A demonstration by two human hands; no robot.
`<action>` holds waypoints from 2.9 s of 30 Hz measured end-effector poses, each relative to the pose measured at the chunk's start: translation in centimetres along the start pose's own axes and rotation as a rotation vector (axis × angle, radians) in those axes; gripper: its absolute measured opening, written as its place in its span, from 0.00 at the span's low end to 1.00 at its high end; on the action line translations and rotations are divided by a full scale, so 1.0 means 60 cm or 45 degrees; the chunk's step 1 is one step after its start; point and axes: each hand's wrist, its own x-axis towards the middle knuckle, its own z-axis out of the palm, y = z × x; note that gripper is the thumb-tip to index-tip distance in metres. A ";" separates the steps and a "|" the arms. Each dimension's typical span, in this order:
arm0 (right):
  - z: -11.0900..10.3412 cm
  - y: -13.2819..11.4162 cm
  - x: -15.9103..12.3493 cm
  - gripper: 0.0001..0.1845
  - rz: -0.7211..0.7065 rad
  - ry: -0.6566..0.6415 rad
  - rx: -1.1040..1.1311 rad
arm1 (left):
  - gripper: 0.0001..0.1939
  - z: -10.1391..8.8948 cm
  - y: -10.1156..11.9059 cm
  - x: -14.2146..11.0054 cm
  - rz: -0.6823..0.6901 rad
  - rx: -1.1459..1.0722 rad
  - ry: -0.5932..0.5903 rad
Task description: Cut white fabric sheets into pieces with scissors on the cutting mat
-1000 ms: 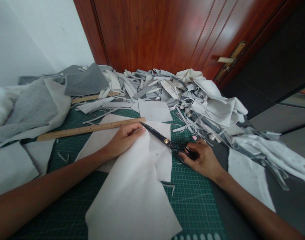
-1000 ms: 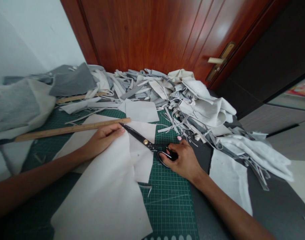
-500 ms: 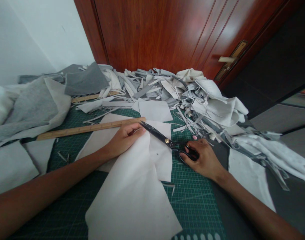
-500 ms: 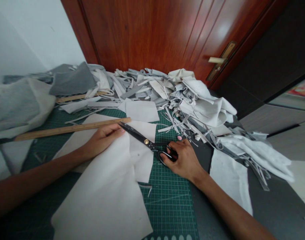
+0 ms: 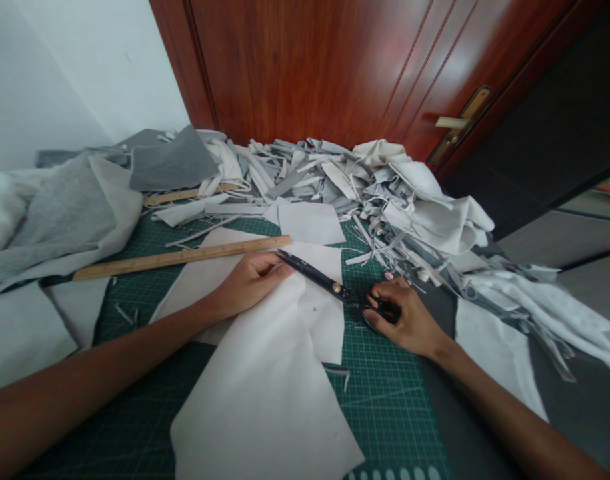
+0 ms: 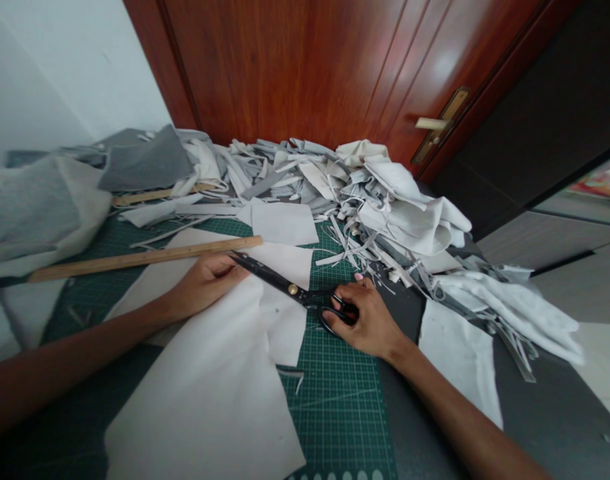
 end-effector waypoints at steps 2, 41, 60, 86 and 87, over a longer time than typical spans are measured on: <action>0.001 0.001 0.000 0.13 -0.004 -0.013 0.024 | 0.13 0.001 0.001 0.000 -0.007 -0.006 0.008; 0.003 0.007 -0.002 0.17 0.046 -0.026 -0.067 | 0.15 -0.007 -0.002 -0.001 -0.004 0.127 -0.052; 0.004 0.002 -0.003 0.19 0.103 0.004 -0.119 | 0.19 -0.009 -0.005 0.005 -0.050 0.122 -0.065; 0.002 0.004 0.007 0.23 0.332 0.148 -0.196 | 0.19 -0.053 0.123 -0.007 0.188 0.626 -0.058; 0.001 0.004 0.007 0.22 0.333 0.147 -0.199 | 0.17 -0.058 0.148 -0.016 0.217 0.647 0.053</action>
